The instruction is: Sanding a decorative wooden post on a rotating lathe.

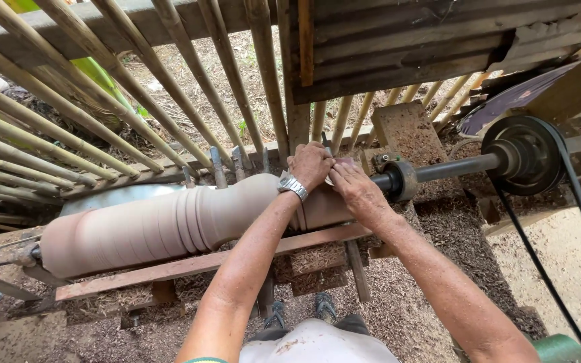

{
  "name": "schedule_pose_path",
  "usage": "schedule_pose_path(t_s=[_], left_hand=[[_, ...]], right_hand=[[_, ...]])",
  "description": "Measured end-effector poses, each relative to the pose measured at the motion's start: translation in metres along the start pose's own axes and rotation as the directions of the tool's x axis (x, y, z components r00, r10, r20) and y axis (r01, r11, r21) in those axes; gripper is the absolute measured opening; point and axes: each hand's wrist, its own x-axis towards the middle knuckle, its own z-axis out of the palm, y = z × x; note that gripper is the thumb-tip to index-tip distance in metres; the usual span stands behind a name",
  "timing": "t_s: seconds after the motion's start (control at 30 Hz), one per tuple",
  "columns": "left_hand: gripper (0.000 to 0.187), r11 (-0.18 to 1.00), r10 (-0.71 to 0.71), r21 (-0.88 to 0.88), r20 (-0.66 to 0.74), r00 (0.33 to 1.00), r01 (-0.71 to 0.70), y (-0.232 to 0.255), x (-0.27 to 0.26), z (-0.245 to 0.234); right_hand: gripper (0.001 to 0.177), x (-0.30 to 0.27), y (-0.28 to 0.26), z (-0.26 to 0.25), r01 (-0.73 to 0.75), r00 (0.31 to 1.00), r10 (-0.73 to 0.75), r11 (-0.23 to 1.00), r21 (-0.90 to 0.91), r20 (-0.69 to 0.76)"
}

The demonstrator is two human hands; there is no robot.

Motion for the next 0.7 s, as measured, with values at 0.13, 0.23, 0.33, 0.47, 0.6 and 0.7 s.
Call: schedule_pose_path(t_s=[0.13, 0.23, 0.33, 0.47, 0.6, 0.7], left_hand=[[0.02, 0.999, -0.046, -0.014, 0.035, 0.998, 0.046, 0.0, -0.001, -0.006], [0.02, 0.999, -0.052, -0.015, 0.017, 0.999, 0.052, -0.002, 0.001, -0.005], [0.02, 0.997, -0.081, -0.014, 0.04, 0.996, 0.082, -0.005, 0.002, -0.005], [0.018, 0.999, 0.032, 0.006, -0.019, 0.999, -0.032, -0.039, 0.015, 0.041], [0.016, 0.995, -0.078, 0.062, -0.031, 0.996, 0.08, -0.002, -0.003, -0.018], [0.016, 0.999, 0.009, 0.039, -0.085, 0.996, -0.005, -0.042, 0.016, 0.025]], right_hand=[[0.042, 0.003, -0.002, -0.003, 0.012, 1.0, -0.013, 1.0, 0.01, 0.003], [0.044, 0.007, -0.006, -0.009, 0.019, 1.0, -0.019, 1.0, 0.005, 0.024], [0.044, 0.011, -0.011, -0.015, 0.02, 0.999, -0.021, 1.0, 0.014, 0.025], [0.051, 0.006, -0.014, -0.021, 0.018, 0.999, -0.02, 0.998, 0.06, 0.033], [0.058, 0.019, -0.011, -0.008, 0.052, 0.998, -0.052, 0.998, 0.018, 0.022], [0.042, 0.016, -0.01, 0.006, 0.02, 0.999, -0.022, 0.999, 0.047, 0.034]])
